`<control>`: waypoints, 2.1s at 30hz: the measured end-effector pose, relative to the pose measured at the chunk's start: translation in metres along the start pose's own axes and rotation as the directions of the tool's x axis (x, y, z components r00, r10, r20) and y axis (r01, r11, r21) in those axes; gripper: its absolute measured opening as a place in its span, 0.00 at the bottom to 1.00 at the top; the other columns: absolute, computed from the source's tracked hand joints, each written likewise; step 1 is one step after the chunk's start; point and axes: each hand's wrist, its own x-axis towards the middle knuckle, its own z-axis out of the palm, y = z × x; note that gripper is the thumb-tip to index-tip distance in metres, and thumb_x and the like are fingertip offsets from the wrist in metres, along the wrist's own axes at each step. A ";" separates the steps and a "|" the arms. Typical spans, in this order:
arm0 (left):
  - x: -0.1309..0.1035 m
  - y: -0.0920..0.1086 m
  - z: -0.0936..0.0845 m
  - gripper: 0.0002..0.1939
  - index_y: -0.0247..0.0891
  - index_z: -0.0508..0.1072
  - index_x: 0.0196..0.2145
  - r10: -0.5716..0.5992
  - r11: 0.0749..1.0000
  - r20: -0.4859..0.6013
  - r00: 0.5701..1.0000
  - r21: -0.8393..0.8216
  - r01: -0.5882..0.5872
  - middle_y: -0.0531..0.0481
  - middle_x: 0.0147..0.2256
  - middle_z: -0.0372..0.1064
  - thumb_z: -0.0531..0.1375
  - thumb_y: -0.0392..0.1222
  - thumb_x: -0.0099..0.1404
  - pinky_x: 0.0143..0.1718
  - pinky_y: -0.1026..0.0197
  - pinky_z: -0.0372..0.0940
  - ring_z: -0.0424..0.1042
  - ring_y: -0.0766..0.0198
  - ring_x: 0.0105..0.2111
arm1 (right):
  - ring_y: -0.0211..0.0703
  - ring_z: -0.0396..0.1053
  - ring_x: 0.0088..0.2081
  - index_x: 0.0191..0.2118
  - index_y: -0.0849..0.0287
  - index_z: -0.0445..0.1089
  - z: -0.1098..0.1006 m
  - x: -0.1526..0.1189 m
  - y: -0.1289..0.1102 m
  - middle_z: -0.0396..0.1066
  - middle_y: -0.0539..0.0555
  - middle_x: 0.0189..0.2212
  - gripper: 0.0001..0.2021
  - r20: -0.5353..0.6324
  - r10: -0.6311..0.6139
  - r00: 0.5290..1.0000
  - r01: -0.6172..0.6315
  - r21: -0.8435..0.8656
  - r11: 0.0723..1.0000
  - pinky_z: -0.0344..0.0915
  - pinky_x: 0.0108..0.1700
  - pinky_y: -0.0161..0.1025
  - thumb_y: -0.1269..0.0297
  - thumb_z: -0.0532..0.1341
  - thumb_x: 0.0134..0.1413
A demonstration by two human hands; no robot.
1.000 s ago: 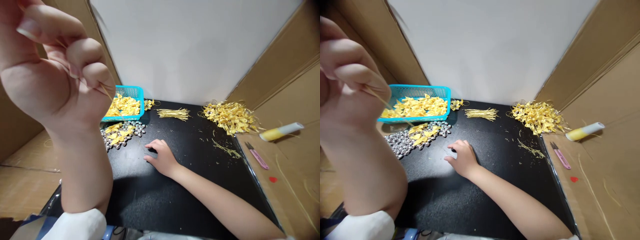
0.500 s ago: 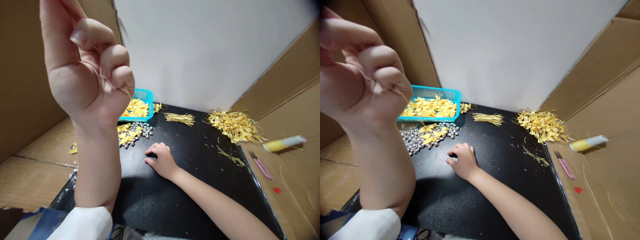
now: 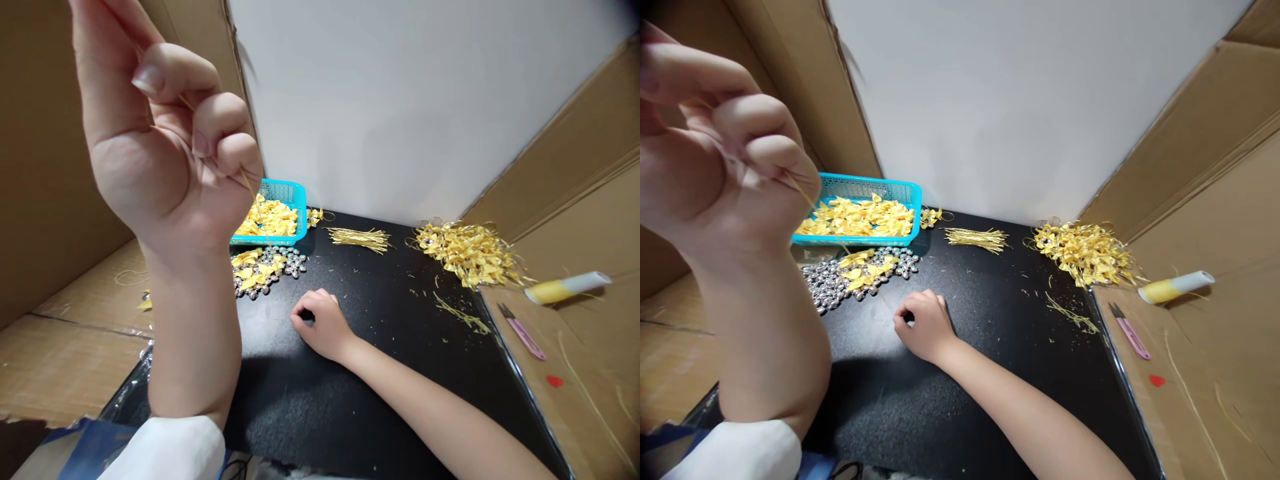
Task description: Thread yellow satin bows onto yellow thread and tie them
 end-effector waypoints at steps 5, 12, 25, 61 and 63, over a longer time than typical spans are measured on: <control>-0.003 0.007 -0.006 0.23 0.56 0.74 0.42 0.076 0.993 -0.150 0.986 0.100 -0.062 0.69 0.24 0.69 0.39 0.49 0.77 0.19 0.71 0.52 0.54 0.73 0.21 | 0.42 0.65 0.39 0.27 0.59 0.68 -0.013 -0.010 0.008 0.72 0.50 0.31 0.04 0.073 -0.087 0.994 0.084 0.038 0.996 0.56 0.44 0.41 0.73 0.62 0.49; 0.015 -0.003 -0.013 0.24 0.47 0.71 0.32 -0.006 1.000 -0.287 0.958 -0.010 0.004 0.66 0.16 0.59 0.42 0.55 0.75 0.20 0.64 0.42 0.49 0.73 0.20 | 0.36 0.64 0.32 0.26 0.60 0.69 -0.048 -0.034 0.010 0.70 0.49 0.28 0.04 0.310 -0.176 0.934 0.104 0.237 0.966 0.61 0.39 0.34 0.74 0.62 0.49; 0.033 -0.052 -0.018 0.07 0.39 0.73 0.27 -0.144 0.984 -0.482 0.864 0.026 0.179 0.55 0.24 0.68 0.61 0.39 0.63 0.30 0.65 0.61 0.67 0.70 0.26 | 0.37 0.66 0.32 0.30 0.60 0.73 -0.120 -0.058 0.034 0.72 0.50 0.30 0.03 0.476 0.173 0.862 -0.177 -0.037 0.983 0.62 0.35 0.34 0.69 0.62 0.47; -0.119 -0.199 0.099 0.24 0.39 0.73 0.48 -0.729 0.679 0.570 0.378 0.538 0.499 0.50 0.29 0.69 0.52 0.60 0.68 0.37 0.62 0.62 0.68 0.63 0.31 | 0.45 0.69 0.46 0.33 0.52 0.67 -0.195 -0.162 -0.039 0.70 0.54 0.38 0.11 -0.887 0.264 0.379 0.261 0.377 0.889 0.67 0.46 0.47 0.54 0.53 0.59; -0.163 -0.221 0.111 0.34 0.35 0.74 0.33 -0.730 0.632 0.653 0.203 0.531 0.564 0.52 0.23 0.60 0.43 0.68 0.67 0.30 0.65 0.57 0.60 0.67 0.25 | 0.42 0.70 0.39 0.30 0.52 0.66 -0.218 -0.208 -0.043 0.68 0.52 0.32 0.11 -0.939 0.218 0.267 0.222 0.280 0.934 0.68 0.42 0.44 0.56 0.52 0.61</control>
